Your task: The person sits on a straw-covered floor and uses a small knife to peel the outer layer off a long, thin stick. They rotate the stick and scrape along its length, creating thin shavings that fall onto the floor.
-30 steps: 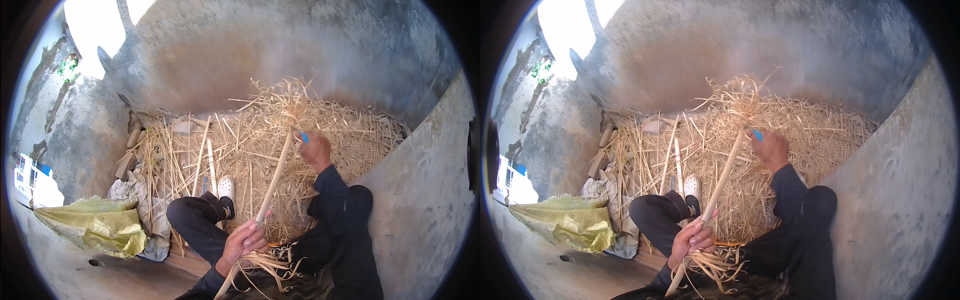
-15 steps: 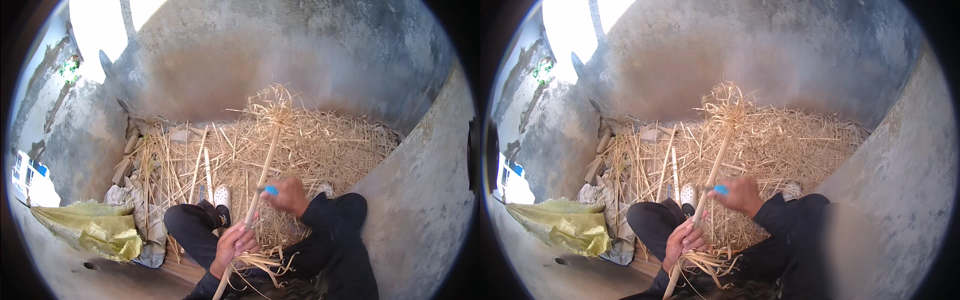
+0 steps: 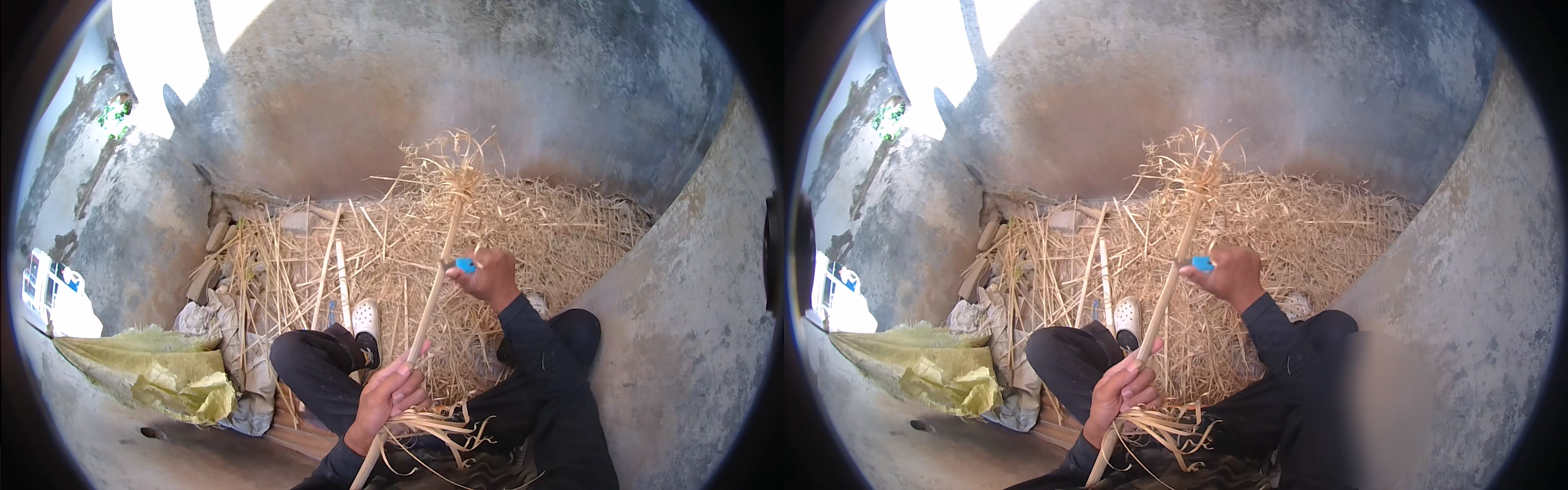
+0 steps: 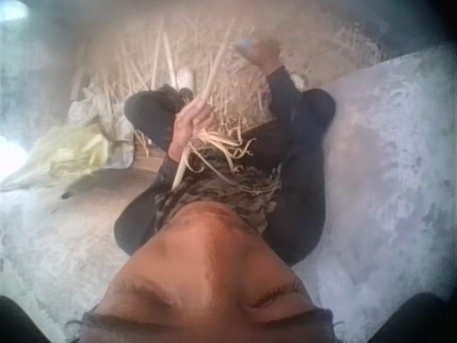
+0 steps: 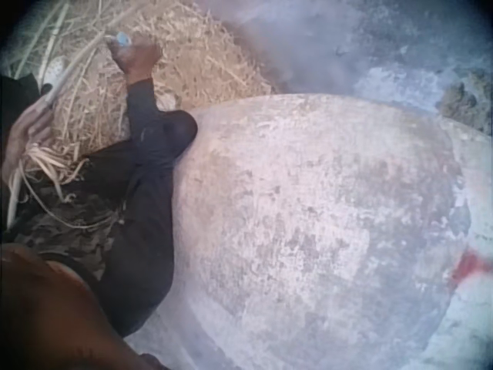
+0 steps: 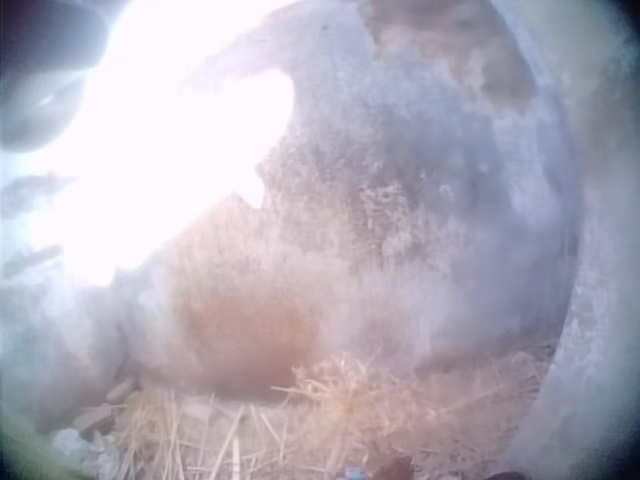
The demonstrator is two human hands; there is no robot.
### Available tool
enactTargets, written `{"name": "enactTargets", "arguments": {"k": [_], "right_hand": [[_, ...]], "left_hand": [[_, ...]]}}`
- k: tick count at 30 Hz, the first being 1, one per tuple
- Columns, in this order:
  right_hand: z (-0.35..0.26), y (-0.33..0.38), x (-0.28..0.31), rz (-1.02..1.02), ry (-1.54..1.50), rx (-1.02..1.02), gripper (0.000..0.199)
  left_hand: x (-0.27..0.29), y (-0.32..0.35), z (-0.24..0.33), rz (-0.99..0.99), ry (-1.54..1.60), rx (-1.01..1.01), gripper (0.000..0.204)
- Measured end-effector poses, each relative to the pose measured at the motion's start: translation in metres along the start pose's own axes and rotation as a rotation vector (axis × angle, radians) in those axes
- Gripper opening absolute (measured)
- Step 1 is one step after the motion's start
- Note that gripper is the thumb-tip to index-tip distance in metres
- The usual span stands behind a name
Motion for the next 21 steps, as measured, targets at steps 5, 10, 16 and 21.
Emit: {"name": "enactTargets", "arguments": {"k": [5, 10, 16, 21], "right_hand": [[0.051, -0.014, -0.007, -0.047, 0.104, -0.18, 0.071], [0.106, -0.014, -0.017, -0.066, 0.096, -0.383, 0.069], [0.002, 0.002, -0.019, -0.302, -0.15, -0.205, 0.064], [-0.093, 0.029, 0.021, -0.162, -0.326, 0.15, 0.066]], "left_hand": [[-0.001, 0.005, -0.011, -0.017, -0.034, 0.047, 0.05], [-0.001, 0.004, -0.02, 0.052, -0.085, 0.09, 0.049], [0.016, 0.012, 0.023, 0.135, -0.252, -0.104, 0.047], [0.007, 0.003, 0.028, 0.121, -0.354, -0.111, 0.047]]}}
Point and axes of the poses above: each hand's wrist, its own y-axis away from the middle knuckle, its own x-axis out of the back of the hand, z = x × y, the point moved 9 cm from there along -y, towards the middle knuckle, and after that the axes turned 1 degree about y, right-handed, at the moved point
